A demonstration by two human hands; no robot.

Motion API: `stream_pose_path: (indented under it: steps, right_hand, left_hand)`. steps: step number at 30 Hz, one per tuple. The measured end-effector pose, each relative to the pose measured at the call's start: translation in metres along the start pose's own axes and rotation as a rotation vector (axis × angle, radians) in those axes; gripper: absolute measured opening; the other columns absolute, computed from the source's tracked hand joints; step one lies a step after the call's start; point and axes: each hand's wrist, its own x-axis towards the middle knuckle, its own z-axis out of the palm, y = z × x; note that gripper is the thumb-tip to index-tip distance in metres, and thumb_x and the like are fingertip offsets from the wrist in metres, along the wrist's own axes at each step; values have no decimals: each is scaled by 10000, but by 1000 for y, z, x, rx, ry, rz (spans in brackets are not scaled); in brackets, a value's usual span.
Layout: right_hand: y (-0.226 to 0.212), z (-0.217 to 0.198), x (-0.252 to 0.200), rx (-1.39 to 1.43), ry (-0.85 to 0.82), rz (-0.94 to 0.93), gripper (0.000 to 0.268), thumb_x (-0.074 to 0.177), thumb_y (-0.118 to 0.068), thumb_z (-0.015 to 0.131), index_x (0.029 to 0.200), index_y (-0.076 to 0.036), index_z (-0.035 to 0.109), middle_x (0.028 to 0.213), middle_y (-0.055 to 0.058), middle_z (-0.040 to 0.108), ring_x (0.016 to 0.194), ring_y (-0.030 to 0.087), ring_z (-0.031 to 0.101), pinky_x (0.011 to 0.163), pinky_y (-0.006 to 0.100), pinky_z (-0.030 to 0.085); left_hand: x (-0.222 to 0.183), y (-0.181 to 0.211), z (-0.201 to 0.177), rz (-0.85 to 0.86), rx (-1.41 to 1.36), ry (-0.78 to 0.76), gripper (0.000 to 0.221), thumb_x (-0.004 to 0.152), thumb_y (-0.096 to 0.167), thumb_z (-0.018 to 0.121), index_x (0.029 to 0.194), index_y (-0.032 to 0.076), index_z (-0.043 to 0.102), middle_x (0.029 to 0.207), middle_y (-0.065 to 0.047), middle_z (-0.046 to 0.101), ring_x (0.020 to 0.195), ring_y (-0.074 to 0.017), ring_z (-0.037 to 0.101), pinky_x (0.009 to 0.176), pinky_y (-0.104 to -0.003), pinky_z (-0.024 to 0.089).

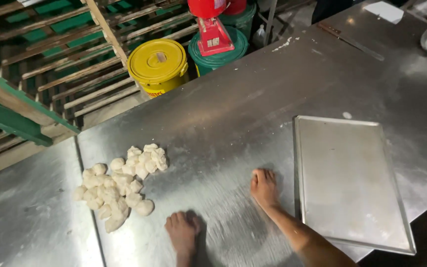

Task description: The recorder is rolling pieces of dough into balls and placing them onto metal trays.

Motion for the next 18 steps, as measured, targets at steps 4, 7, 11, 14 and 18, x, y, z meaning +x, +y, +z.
stream_pose_path:
  steps: [4, 7, 11, 14, 18]
  right_hand:
    - [-37, 20, 10, 80, 17, 190, 298, 843, -67, 696, 1114, -70, 574, 933, 152, 649, 965, 378, 592, 897, 509, 442]
    - [-65, 8, 6, 155, 40, 173, 375, 802, -104, 745, 1135, -65, 578, 970, 171, 632, 988, 393, 574, 892, 524, 429]
    - [-65, -29, -8, 298, -82, -109, 477, 670, -42, 715, 1134, -61, 608, 1113, 197, 606, 1079, 407, 537, 936, 523, 413]
    - [-44, -60, -19, 392, -231, -177, 467, 682, -2, 693, 1141, -80, 659, 1159, 154, 632, 1123, 367, 552, 966, 485, 436]
    - [-38, -146, -40, 685, -337, 96, 386, 875, -67, 710, 1257, -93, 663, 1178, 74, 659, 1053, 222, 643, 890, 355, 535]
  left_hand:
    - [18, 35, 5, -48, -22, 80, 253, 730, 237, 687, 860, 54, 571, 924, -157, 588, 945, -376, 539, 867, -514, 431]
    - [10, 61, 9, 1, -79, 95, 203, 823, 223, 674, 912, 69, 577, 963, -142, 586, 969, -359, 526, 897, -501, 430]
    - [-10, 95, -19, -3, -83, -19, 316, 645, 207, 743, 918, 112, 616, 969, -126, 589, 972, -354, 517, 854, -486, 421]
    - [-30, 79, -16, 17, -13, -166, 369, 578, 200, 808, 902, 135, 645, 958, -113, 616, 1007, -340, 534, 869, -487, 431]
    - [-36, 58, 3, -95, -310, -221, 359, 654, 171, 819, 1000, 140, 726, 1038, -156, 651, 954, -368, 626, 859, -459, 542]
